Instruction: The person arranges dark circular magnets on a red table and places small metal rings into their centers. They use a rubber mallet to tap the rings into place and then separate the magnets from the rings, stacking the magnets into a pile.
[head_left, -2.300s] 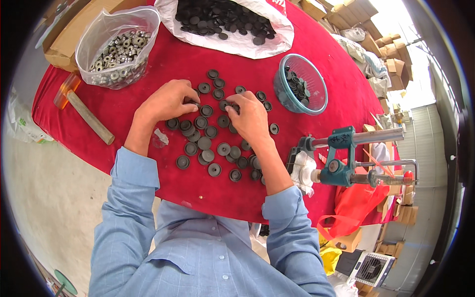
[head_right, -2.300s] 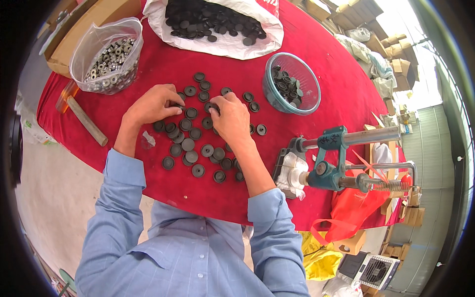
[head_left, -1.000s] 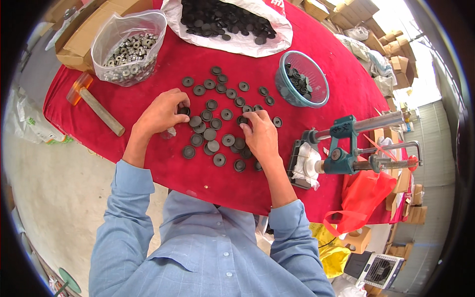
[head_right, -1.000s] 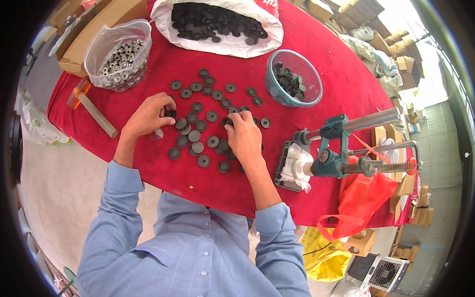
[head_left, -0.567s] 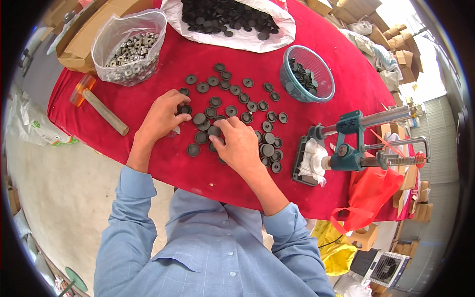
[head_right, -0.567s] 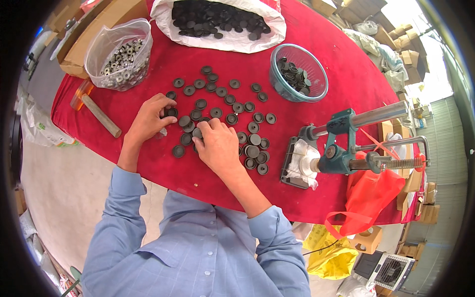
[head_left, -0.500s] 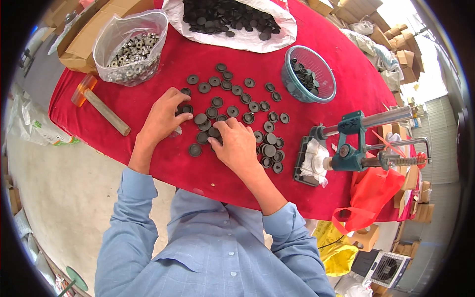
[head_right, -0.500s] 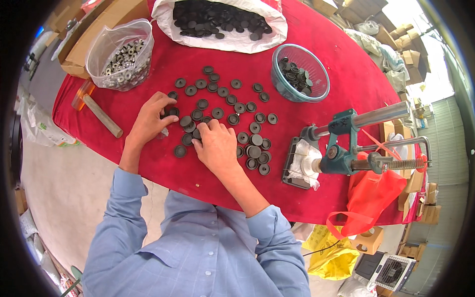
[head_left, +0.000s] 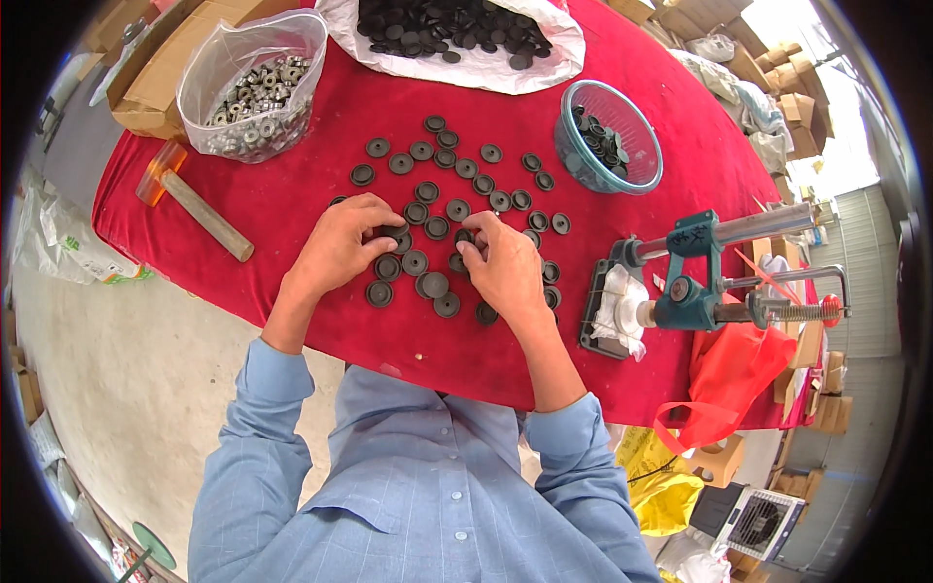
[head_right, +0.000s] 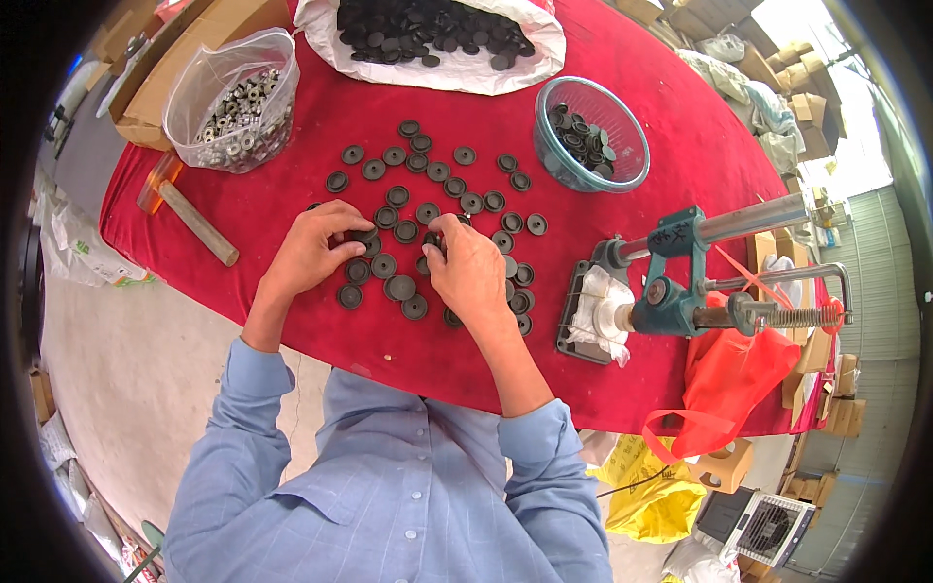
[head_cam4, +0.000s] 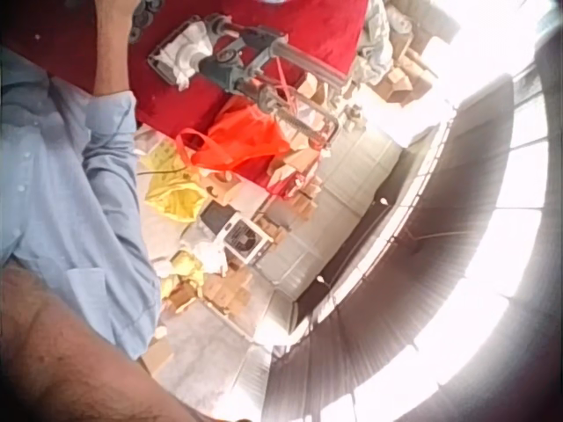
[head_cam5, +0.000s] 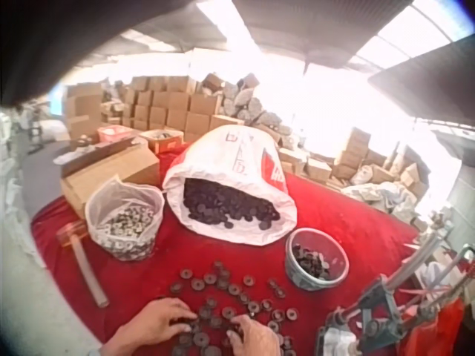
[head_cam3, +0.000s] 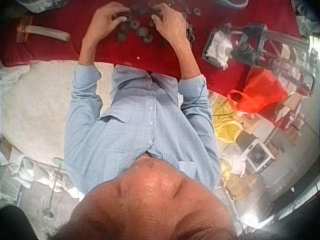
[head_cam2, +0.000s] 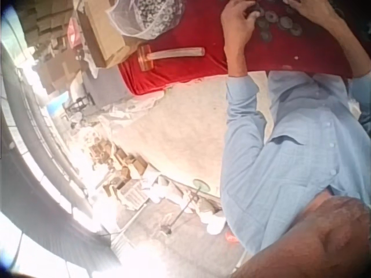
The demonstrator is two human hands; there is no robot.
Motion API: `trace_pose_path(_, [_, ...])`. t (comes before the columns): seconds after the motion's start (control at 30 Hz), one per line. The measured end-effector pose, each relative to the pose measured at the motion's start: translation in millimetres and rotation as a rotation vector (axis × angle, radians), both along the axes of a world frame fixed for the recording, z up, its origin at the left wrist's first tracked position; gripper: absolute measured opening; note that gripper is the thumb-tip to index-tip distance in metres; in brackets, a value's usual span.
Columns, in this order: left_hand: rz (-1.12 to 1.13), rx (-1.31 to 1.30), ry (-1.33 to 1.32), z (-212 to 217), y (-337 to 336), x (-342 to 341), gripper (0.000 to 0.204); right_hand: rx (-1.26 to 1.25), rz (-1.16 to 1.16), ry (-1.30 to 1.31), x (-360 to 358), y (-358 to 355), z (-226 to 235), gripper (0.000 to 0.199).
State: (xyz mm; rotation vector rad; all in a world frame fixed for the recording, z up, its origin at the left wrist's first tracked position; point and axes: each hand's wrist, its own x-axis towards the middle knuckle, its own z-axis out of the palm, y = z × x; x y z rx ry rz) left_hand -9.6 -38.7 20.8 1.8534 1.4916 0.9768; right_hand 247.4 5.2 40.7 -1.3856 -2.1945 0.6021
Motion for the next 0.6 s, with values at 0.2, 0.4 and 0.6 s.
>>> trace_pose_path(0.2, [0.176, -0.01, -0.011, 7.7, -1.1, 3.3, 0.025, 0.115, -0.014, -0.103, -5.5, 6.4, -9.6, 0.033])
trace_pose_path(0.4, [0.307, -0.102, -0.052, 16.6, -34.9, -12.5, 0.021, 0.106, 0.042, 0.024, 1.4, -18.1, 5.2, 0.033])
trace_pose_path(0.6, [0.425, 0.043, 0.125, 13.4, -63.2, -11.7, 0.023, 0.152, 0.25, -0.095, -0.2, -54.4, -8.0, 0.044])
